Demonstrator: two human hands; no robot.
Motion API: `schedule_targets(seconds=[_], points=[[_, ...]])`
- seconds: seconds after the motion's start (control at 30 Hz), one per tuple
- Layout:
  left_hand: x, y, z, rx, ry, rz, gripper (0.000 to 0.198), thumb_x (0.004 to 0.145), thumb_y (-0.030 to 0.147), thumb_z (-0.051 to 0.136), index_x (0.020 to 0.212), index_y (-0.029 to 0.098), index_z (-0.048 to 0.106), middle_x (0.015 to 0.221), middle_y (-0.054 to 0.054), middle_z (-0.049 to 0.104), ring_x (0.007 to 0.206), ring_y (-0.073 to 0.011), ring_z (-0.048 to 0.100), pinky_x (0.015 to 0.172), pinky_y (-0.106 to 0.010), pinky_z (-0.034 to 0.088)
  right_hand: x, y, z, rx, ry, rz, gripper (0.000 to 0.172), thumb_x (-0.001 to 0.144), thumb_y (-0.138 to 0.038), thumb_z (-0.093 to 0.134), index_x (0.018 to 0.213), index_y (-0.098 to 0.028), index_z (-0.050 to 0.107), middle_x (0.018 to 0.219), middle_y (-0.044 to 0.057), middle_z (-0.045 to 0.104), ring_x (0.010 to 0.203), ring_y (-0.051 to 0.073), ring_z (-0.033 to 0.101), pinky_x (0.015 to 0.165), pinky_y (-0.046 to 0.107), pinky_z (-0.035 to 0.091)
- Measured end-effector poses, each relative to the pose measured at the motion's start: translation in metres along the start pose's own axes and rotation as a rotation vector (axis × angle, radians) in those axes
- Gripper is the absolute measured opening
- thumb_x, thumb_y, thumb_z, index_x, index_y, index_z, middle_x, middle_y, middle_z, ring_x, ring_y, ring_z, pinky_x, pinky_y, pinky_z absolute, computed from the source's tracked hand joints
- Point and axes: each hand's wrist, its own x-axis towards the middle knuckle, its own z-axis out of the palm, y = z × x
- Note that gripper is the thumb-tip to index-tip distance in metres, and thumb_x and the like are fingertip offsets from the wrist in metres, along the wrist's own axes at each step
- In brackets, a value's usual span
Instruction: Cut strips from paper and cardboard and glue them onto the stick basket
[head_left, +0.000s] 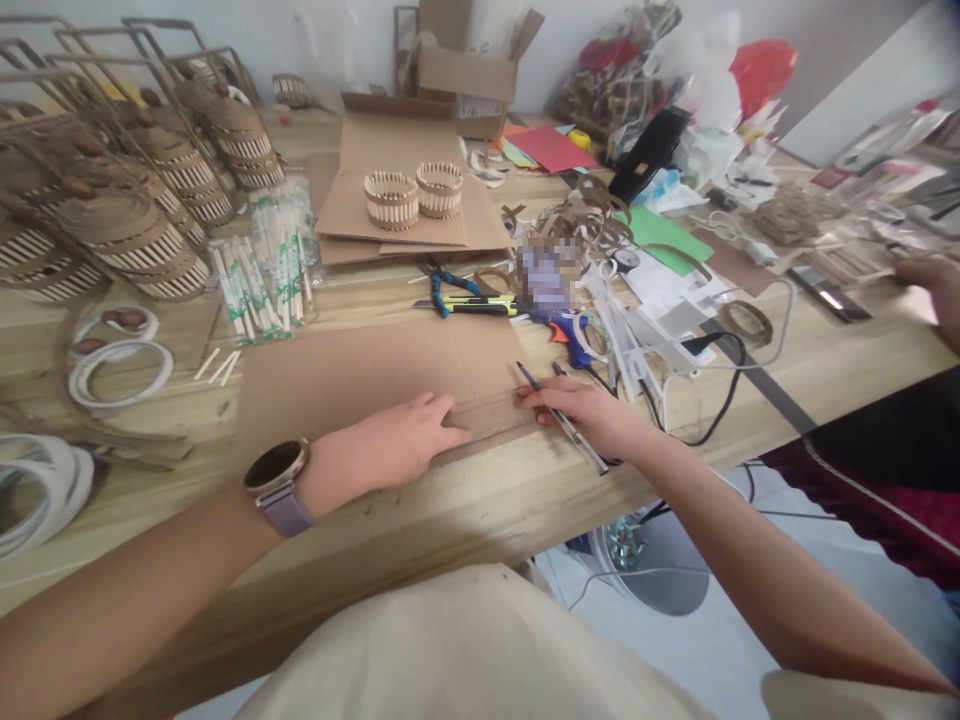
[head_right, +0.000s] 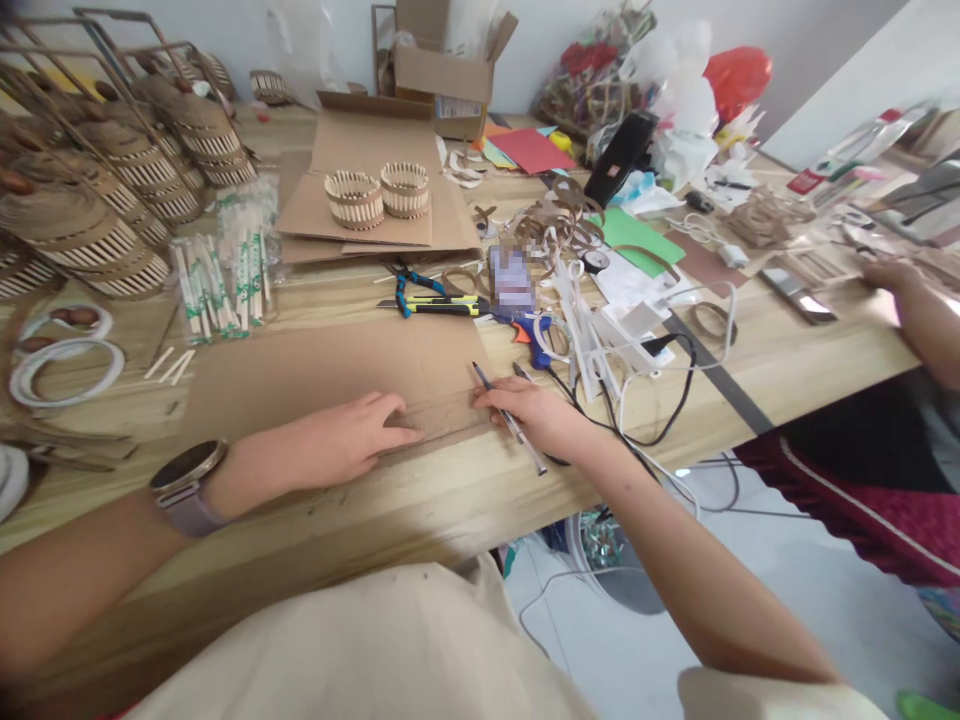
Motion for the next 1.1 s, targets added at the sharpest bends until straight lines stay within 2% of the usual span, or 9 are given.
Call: schedule_targets(seconds=[0.1,0.2,0.47,0.57,0.67,0.73,0.87,1.0,1.1], points=[[0.012,0.001,-0.016,0.022,-0.122,0.023,0.073,0.083,-0.005,0.043,0.146,0.032,0.045,0.119,-0.009,0.055,0.096,-0.0195,0.060,0.078,-0.027,0.049,-0.001,-0.001,-0.001,-0.003,-0.016,0.004,0.029,0.092,-0.011,0.051,0.113,-0.022,0.068,0.119,0.011,0.070,0.109,0.023,0.065,0.093,0.041,0.051],[0.022,0.002,-0.025,0.042,-0.192,0.050,0.072,0.085,-0.002,0.043,0.149,0.032,0.040,0.122,-0.011,0.053,0.096,-0.0211,0.061,0.077,-0.028,0.049,-0.002,0.001,0.000,-0.008,-0.023,-0.007,0.029,0.092,-0.009,0.050,0.112,-0.021,0.067,0.117,0.011,0.071,0.112,0.024,0.064,0.094,0.041,0.050],[0.032,0.005,-0.030,0.027,-0.229,0.051,0.075,0.085,-0.003,0.046,0.150,0.034,0.038,0.128,-0.013,0.054,0.099,-0.0250,0.062,0.077,-0.029,0.048,-0.001,-0.003,-0.001,0.004,0.007,-0.040,0.027,0.092,-0.010,0.049,0.110,-0.021,0.067,0.113,0.011,0.071,0.112,0.025,0.064,0.095,0.041,0.050],[0.032,0.006,-0.033,0.065,-0.251,0.062,0.077,0.084,-0.003,0.048,0.152,0.033,0.036,0.130,-0.014,0.053,0.099,-0.0244,0.062,0.077,-0.028,0.047,-0.001,-0.004,-0.001,0.004,0.004,-0.039,0.028,0.092,-0.008,0.049,0.109,-0.021,0.067,0.110,0.011,0.071,0.111,0.025,0.064,0.094,0.041,0.050],[0.034,0.004,-0.035,0.100,-0.284,0.068,0.085,0.079,-0.002,0.057,0.153,0.033,0.033,0.131,-0.014,0.052,0.100,-0.0233,0.061,0.077,-0.026,0.047,-0.002,-0.003,-0.001,0.002,0.006,-0.044,0.028,0.092,-0.008,0.049,0.109,-0.019,0.068,0.110,0.012,0.071,0.111,0.025,0.064,0.094,0.041,0.050],[0.037,0.001,-0.036,0.103,-0.294,0.083,0.089,0.076,-0.003,0.060,0.153,0.034,0.032,0.128,-0.012,0.054,0.093,-0.0208,0.063,0.072,-0.024,0.046,-0.003,-0.002,0.001,0.005,0.015,-0.037,0.029,0.092,-0.008,0.050,0.110,-0.021,0.068,0.114,0.011,0.071,0.112,0.024,0.064,0.095,0.042,0.050],[0.047,-0.007,-0.036,0.123,-0.298,0.126,0.091,0.077,-0.005,0.053,0.152,0.041,0.030,0.122,-0.008,0.061,0.079,-0.0172,0.064,0.061,-0.022,0.042,-0.002,-0.001,0.002,0.022,0.025,0.000,0.029,0.091,-0.011,0.051,0.110,-0.024,0.069,0.118,0.009,0.071,0.112,0.023,0.064,0.096,0.042,0.050],[0.059,-0.006,-0.039,0.135,-0.348,0.137,0.101,0.074,-0.005,0.059,0.155,0.040,0.022,0.120,-0.009,0.066,0.084,-0.0212,0.066,0.064,-0.024,0.043,-0.002,-0.002,0.000,0.062,0.043,0.022,0.028,0.092,-0.015,0.052,0.112,-0.024,0.070,0.119,0.008,0.072,0.109,0.023,0.067,0.094,0.040,0.052],[0.062,-0.002,-0.042,0.109,-0.370,0.095,0.098,0.074,-0.008,0.057,0.155,0.039,0.025,0.116,-0.008,0.069,0.078,-0.0200,0.067,0.066,-0.024,0.043,-0.008,-0.005,-0.005,0.089,0.141,0.126,0.030,0.093,-0.021,0.052,0.119,-0.024,0.068,0.119,0.007,0.073,0.106,0.023,0.068,0.091,0.040,0.054]])
